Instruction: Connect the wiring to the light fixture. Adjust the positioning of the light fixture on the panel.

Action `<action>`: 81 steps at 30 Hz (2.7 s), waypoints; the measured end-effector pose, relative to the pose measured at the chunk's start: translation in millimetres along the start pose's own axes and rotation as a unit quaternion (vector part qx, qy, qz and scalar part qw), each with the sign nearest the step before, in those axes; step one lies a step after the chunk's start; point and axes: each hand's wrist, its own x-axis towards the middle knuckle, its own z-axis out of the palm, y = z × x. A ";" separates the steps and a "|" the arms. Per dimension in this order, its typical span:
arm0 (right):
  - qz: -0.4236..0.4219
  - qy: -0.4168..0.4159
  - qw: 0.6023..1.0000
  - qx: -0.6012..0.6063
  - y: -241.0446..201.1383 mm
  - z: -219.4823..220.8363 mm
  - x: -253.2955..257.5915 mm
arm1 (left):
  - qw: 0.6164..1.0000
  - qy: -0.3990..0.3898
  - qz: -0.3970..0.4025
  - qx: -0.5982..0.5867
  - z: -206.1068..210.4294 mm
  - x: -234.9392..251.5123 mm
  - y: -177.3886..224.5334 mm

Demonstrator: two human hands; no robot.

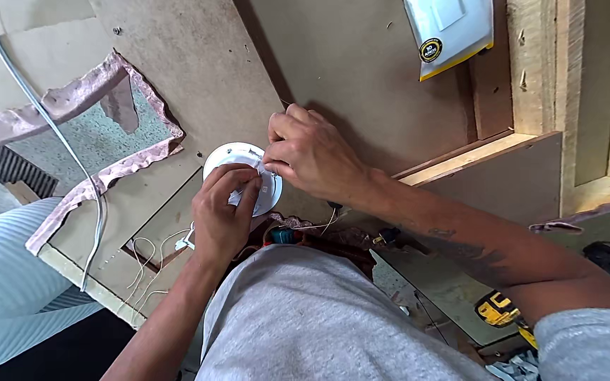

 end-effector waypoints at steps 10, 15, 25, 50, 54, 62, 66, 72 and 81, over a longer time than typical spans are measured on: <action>0.021 -0.078 0.994 -0.075 -23.7 -9.9 19.2 | 0.990 0.086 -0.111 0.010 9.2 5.8 4.3; 0.021 -0.098 0.992 -0.082 -28.2 -10.8 23.5 | 0.990 0.110 -0.076 0.046 13.7 13.6 1.2; 0.031 -0.081 0.995 -0.047 -19.6 -5.6 17.8 | 0.986 0.064 -0.016 0.154 3.7 17.8 1.8; 0.032 -0.073 0.997 -0.012 -12.1 0.4 15.1 | 0.987 0.129 0.020 0.099 18.3 12.5 -15.7; 0.034 -0.067 0.997 -0.010 -12.4 0.8 13.9 | 0.987 0.101 0.049 0.114 14.6 13.7 -17.1; 0.081 -0.004 0.997 0.008 0.8 -4.4 -12.7 | 0.988 0.043 0.057 0.134 2.4 15.0 -21.3; 0.115 0.015 0.993 -0.007 7.6 -4.8 -18.6 | 0.989 0.036 0.060 0.133 2.5 16.0 -24.3; 0.160 0.034 0.986 -0.001 27.0 -21.8 -24.1 | 0.990 0.038 0.058 0.124 2.5 16.4 -25.6; 0.182 0.042 0.982 0.022 41.6 -22.4 -30.8 | 0.989 0.070 0.086 0.094 -3.9 7.2 -39.0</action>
